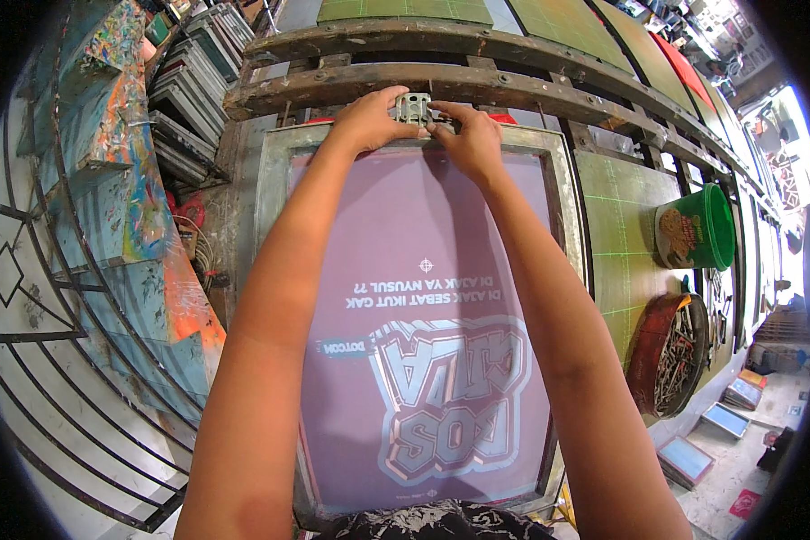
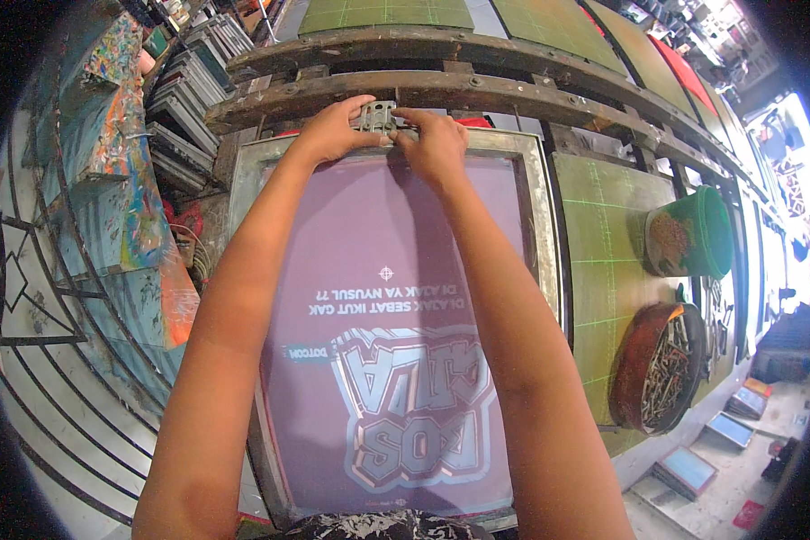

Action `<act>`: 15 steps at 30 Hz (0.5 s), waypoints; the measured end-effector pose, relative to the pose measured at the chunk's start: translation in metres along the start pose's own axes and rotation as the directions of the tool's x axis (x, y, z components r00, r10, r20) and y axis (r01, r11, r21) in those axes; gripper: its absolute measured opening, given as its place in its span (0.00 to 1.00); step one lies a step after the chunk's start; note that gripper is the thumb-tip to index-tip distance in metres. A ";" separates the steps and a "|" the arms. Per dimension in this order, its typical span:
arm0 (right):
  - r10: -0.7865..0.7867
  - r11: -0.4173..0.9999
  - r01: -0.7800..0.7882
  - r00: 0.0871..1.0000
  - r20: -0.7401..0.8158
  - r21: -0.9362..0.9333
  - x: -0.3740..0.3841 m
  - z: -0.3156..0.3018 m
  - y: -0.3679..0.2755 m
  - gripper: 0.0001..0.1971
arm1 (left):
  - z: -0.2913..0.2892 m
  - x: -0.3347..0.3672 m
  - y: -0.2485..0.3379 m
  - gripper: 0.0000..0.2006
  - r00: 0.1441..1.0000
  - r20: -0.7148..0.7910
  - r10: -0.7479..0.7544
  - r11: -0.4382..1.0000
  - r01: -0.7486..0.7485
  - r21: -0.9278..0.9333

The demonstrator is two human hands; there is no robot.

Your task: The person prepares a screen printing frame by first adjusting a bracket with a wrench, then removing the frame from a rack and applying tape to the edges of the mesh by hand.

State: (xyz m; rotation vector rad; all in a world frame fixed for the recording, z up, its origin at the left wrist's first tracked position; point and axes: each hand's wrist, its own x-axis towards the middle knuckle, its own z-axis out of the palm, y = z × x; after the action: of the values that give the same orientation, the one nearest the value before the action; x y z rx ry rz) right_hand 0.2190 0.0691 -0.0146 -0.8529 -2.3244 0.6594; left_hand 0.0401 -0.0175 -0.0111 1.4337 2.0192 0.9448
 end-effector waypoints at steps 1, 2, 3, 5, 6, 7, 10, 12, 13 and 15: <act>-0.025 0.999 0.025 1.000 -0.007 -0.021 -0.001 0.000 -0.001 0.17 | 0.000 0.001 -0.004 0.46 1.000 -0.020 0.005 1.000 -0.004 0.021; -0.032 0.998 0.032 0.999 0.003 -0.047 -0.001 0.000 -0.003 0.16 | 0.000 0.002 -0.008 0.46 0.999 -0.040 0.010 0.999 -0.008 0.041; -0.036 0.996 0.037 0.999 0.014 -0.077 -0.001 -0.001 -0.004 0.15 | 0.001 0.002 -0.009 0.47 0.998 -0.056 0.016 0.998 -0.013 0.058; -0.033 0.995 0.036 0.999 0.039 -0.093 -0.002 -0.002 -0.004 0.14 | 0.000 0.001 -0.010 0.47 0.999 -0.044 0.021 0.997 -0.018 0.074; -0.027 0.996 0.031 0.998 0.052 -0.080 -0.002 -0.002 -0.004 0.13 | -0.001 0.002 -0.010 0.48 0.999 -0.040 0.025 0.996 -0.022 0.083; -0.022 0.997 0.026 0.998 0.065 -0.067 -0.001 -0.002 -0.003 0.13 | 0.000 0.001 -0.010 0.48 0.999 -0.041 0.024 0.996 -0.020 0.083; -0.050 0.997 0.050 0.999 -0.005 -0.057 -0.002 0.002 0.001 0.11 | 0.000 0.000 -0.006 0.46 0.999 -0.030 0.017 0.998 -0.015 0.069; -0.013 0.999 0.013 1.000 -0.001 -0.046 0.000 0.003 0.001 0.11 | -0.003 -0.003 0.002 0.44 1.000 -0.006 0.007 0.999 -0.007 0.036; 0.004 0.999 -0.004 1.000 0.002 -0.041 0.001 0.003 0.001 0.11 | -0.004 -0.006 0.007 0.44 1.000 -0.009 -0.005 0.998 0.006 0.066; 0.063 0.998 -0.062 0.998 0.010 -0.021 0.001 0.001 -0.006 0.11 | -0.007 -0.012 0.015 0.45 0.999 -0.021 -0.032 0.991 0.035 0.126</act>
State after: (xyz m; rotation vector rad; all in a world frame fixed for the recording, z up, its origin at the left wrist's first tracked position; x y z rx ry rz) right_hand 0.2150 0.0650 -0.0115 -0.9368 -2.3262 0.6692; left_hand 0.0484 -0.0274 0.0052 1.4564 2.1437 0.8324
